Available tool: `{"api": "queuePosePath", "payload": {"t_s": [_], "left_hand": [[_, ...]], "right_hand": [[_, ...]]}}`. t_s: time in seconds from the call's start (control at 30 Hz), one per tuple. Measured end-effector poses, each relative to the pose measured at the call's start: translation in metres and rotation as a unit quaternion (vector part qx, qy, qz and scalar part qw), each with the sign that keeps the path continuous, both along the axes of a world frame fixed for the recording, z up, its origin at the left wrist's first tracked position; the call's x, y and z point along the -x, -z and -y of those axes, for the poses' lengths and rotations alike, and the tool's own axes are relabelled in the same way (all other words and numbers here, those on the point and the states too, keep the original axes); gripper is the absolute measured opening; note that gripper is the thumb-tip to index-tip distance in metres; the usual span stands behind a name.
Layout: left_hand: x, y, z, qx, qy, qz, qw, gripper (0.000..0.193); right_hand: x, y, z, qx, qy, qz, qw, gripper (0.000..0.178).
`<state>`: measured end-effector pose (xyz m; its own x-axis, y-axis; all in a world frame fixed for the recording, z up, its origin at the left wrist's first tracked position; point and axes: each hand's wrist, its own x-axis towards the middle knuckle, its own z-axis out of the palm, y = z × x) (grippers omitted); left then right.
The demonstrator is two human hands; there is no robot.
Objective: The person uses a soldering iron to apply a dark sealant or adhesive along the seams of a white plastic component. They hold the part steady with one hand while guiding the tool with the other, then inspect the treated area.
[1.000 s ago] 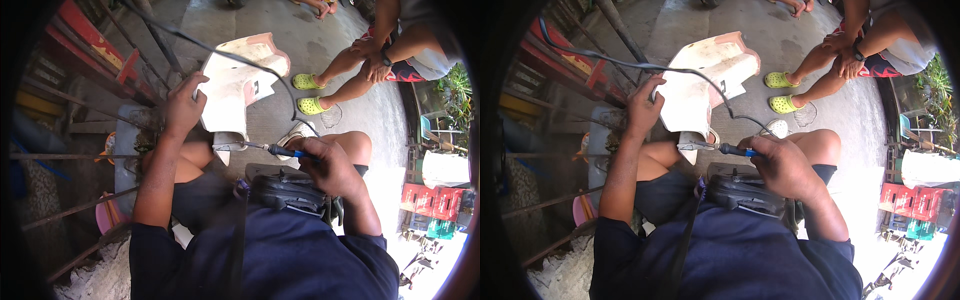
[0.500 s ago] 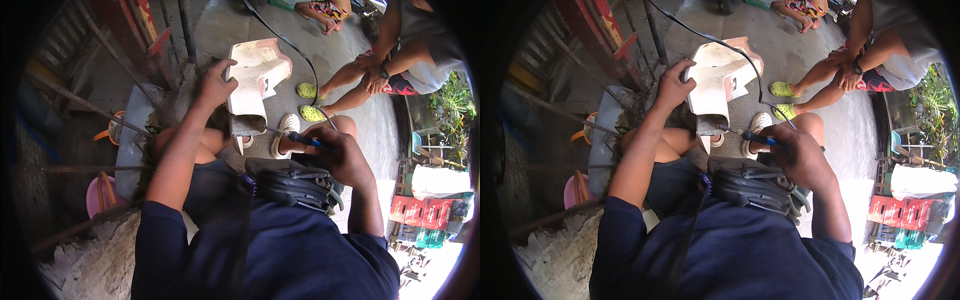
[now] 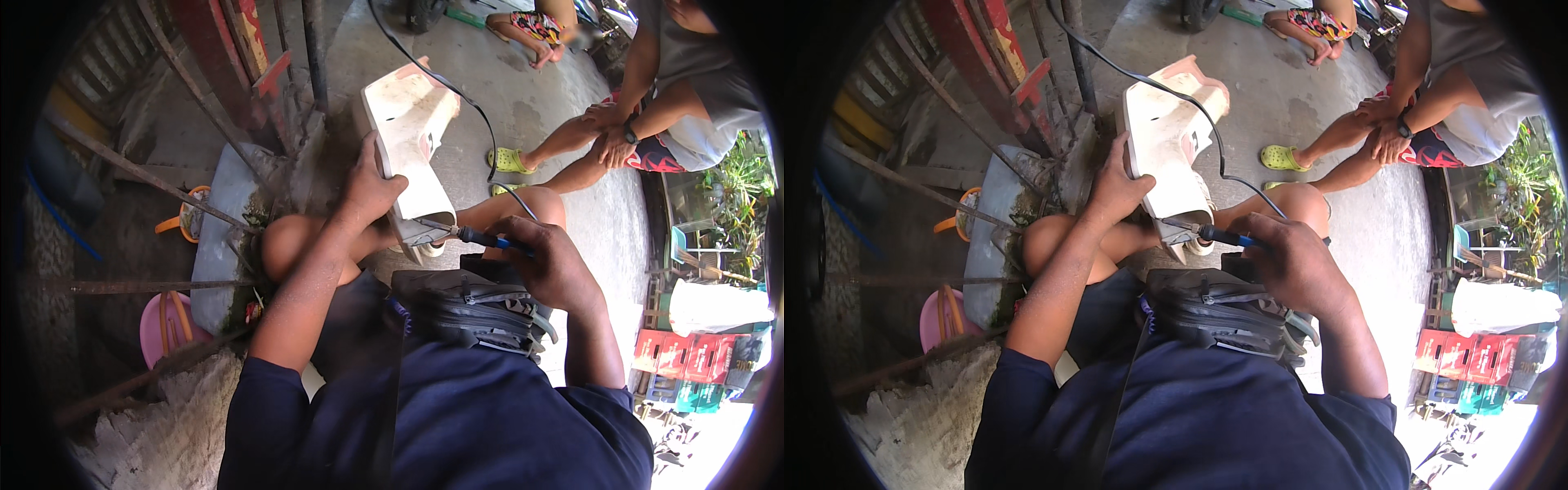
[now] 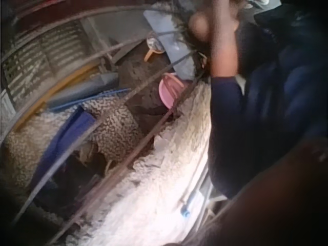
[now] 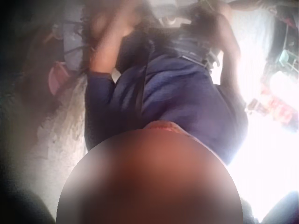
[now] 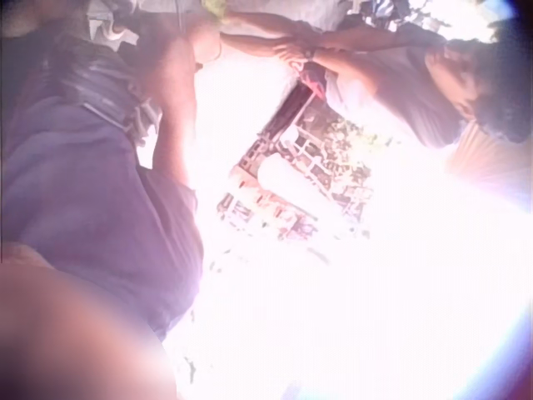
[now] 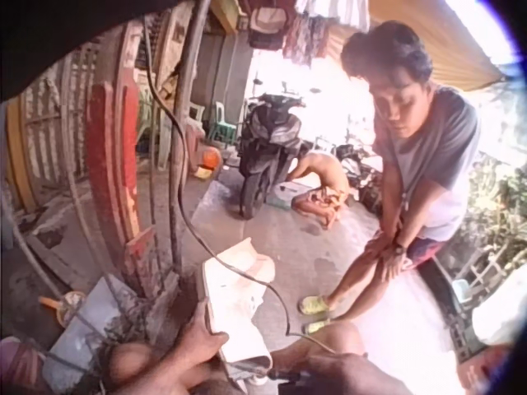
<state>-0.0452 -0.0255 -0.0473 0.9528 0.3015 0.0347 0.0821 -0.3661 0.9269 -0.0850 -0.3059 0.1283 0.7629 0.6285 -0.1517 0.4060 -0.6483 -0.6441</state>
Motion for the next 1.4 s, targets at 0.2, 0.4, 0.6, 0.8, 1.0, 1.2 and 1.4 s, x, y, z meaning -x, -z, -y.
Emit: {"api": "queuePosePath", "payload": {"t_s": [0.2,0.4,0.6,0.8,1.0,1.2,1.4], "left_hand": [[-0.016,0.012,-0.004,-0.057,-0.001,0.049,0.997,0.074],[-0.018,0.031,-0.024,-0.143,-0.026,-0.067,0.987,0.048],[-0.014,0.039,-0.04,-0.131,-0.008,-0.021,0.991,0.051],[-0.018,0.022,-0.065,-0.016,0.039,-0.14,0.989,0.057],[0.021,-0.026,-0.069,-0.118,0.06,-0.042,0.99,0.057],[0.185,-0.061,-0.083,0.085,0.004,0.09,0.992,0.035],[0.341,-0.033,-0.069,0.028,-0.096,-0.34,0.935,0.03]], "right_hand": [[-0.007,0.01,0.004,0.001,0.001,-0.001,1.0,0.03],[-0.02,0.007,0.008,0.036,0.046,-0.031,0.998,0.024],[-0.03,0.003,-0.004,0.038,0.048,-0.057,0.997,0.032],[-0.036,0.006,-0.008,0.07,0.044,-0.012,0.996,0.03],[-0.054,0.012,-0.015,0.185,-0.001,0.074,0.98,0.025],[-0.084,0.025,-0.05,0.192,-0.119,0.055,0.973,0.032],[-0.096,0.032,-0.071,0.23,-0.218,0.094,0.944,0.029]]}}
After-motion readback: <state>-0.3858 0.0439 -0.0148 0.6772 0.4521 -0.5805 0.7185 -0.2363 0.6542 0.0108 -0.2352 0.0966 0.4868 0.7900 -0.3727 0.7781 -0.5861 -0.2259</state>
